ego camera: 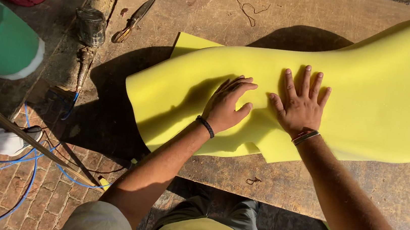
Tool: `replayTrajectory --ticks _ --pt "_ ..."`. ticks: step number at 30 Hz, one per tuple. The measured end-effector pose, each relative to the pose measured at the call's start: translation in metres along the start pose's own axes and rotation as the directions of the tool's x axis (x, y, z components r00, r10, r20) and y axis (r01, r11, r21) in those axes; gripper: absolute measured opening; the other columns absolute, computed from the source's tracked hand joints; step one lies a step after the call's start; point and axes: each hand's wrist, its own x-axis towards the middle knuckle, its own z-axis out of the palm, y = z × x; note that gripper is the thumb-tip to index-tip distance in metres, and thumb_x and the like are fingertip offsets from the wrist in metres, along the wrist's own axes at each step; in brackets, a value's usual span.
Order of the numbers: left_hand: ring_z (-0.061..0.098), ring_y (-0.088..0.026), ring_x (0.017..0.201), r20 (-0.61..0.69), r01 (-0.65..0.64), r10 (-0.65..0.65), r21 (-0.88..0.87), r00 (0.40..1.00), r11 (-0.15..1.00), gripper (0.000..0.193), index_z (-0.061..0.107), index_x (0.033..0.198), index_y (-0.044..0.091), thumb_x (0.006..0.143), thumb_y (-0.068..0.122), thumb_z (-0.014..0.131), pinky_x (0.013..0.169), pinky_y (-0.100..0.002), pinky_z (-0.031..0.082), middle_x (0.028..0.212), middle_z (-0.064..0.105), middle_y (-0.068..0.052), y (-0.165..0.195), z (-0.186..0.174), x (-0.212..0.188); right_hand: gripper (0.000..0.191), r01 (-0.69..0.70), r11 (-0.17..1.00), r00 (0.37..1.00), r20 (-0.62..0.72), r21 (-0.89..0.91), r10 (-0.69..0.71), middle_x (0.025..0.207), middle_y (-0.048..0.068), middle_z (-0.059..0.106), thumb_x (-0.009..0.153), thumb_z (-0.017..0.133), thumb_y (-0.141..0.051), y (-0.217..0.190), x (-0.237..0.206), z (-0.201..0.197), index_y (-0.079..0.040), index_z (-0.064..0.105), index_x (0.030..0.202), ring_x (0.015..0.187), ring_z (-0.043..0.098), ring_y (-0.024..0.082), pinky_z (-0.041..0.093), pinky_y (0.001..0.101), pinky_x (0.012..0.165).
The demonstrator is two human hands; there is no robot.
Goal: The person aligns a yellow foam sheet over a curved wooden frame, sprays adhesive along the edges, and presses the foam to bond it. The person repeats the process for a second foam piece, using a ruler to guide placement and smoothing the surface to ensure adhesion.
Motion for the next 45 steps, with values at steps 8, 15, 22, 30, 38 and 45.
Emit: replayTrajectory --ticks 8,15,22,30,38,45 --pt "0.060 -0.034 0.106 -0.533 0.788 -0.783 -0.307 0.322 0.533 0.038 0.063 0.116 0.003 0.099 0.037 0.065 0.090 -0.046 0.048 0.112 0.063 -0.020 -0.112 -0.104 -0.175 0.082 0.423 0.906 0.902 0.080 0.021 -0.423 0.174 0.016 0.007 0.095 0.018 -0.080 -0.100 0.050 0.031 -0.036 0.022 0.164 0.157 -0.001 0.048 -0.002 0.0689 0.123" --pt "0.068 -0.027 0.060 -0.391 0.755 -0.842 -0.402 0.370 0.519 0.055 0.074 0.087 0.001 0.094 0.055 0.061 0.058 -0.042 0.050 0.065 0.068 -0.017 -0.061 -0.112 -0.179 0.089 0.685 0.726 0.714 0.147 0.050 -0.684 0.171 0.010 0.013 0.091 0.020 -0.087 -0.258 0.112 0.056 -0.035 0.018 0.163 0.156 0.005 0.040 -0.003 0.0671 0.120" --pt "0.069 -0.024 0.060 -0.267 0.702 -0.920 -0.595 0.285 0.391 0.055 0.075 0.090 0.001 0.096 0.053 0.059 0.057 -0.040 0.050 0.067 0.070 -0.014 -0.027 -0.099 -0.190 0.087 0.744 0.664 0.628 0.265 0.073 -0.732 0.171 0.005 0.014 0.087 0.027 -0.087 -0.299 0.105 0.040 -0.043 0.018 0.162 0.156 0.014 0.036 0.004 0.0647 0.122" --pt "0.065 -0.025 0.062 -0.150 0.784 -0.921 -0.487 0.358 0.384 0.072 0.074 0.090 -0.002 0.097 0.068 0.057 0.063 -0.038 0.052 0.069 0.068 -0.018 -0.100 -0.050 -0.212 0.098 0.751 0.656 0.641 0.318 -0.074 -0.698 0.168 0.009 0.009 0.077 0.036 -0.093 -0.300 0.097 0.040 -0.046 0.011 0.159 0.152 0.011 0.037 0.002 0.0629 0.118" --pt "0.070 -0.028 0.082 -0.212 0.728 -0.835 -0.412 0.508 0.547 0.051 0.066 0.109 0.002 0.083 0.042 0.081 0.073 -0.041 0.056 0.091 0.072 -0.016 -0.116 -0.096 -0.211 0.067 0.554 0.827 0.833 -0.073 0.100 -0.549 0.173 0.017 0.021 0.108 0.035 -0.052 -0.287 0.012 0.068 -0.020 0.031 0.166 0.160 0.018 0.036 0.008 0.0652 0.126" --pt "0.044 -0.041 0.148 -0.408 0.345 -0.227 0.242 0.884 0.907 0.057 0.044 0.153 0.009 0.101 0.026 0.063 0.123 -0.052 0.034 0.161 0.044 -0.021 -0.119 -0.153 -0.123 0.064 0.510 0.854 0.860 -0.086 0.103 -0.503 0.171 0.014 0.022 0.106 0.041 -0.049 -0.276 0.013 0.086 -0.021 0.035 0.163 0.158 0.018 0.032 0.008 0.0609 0.125"
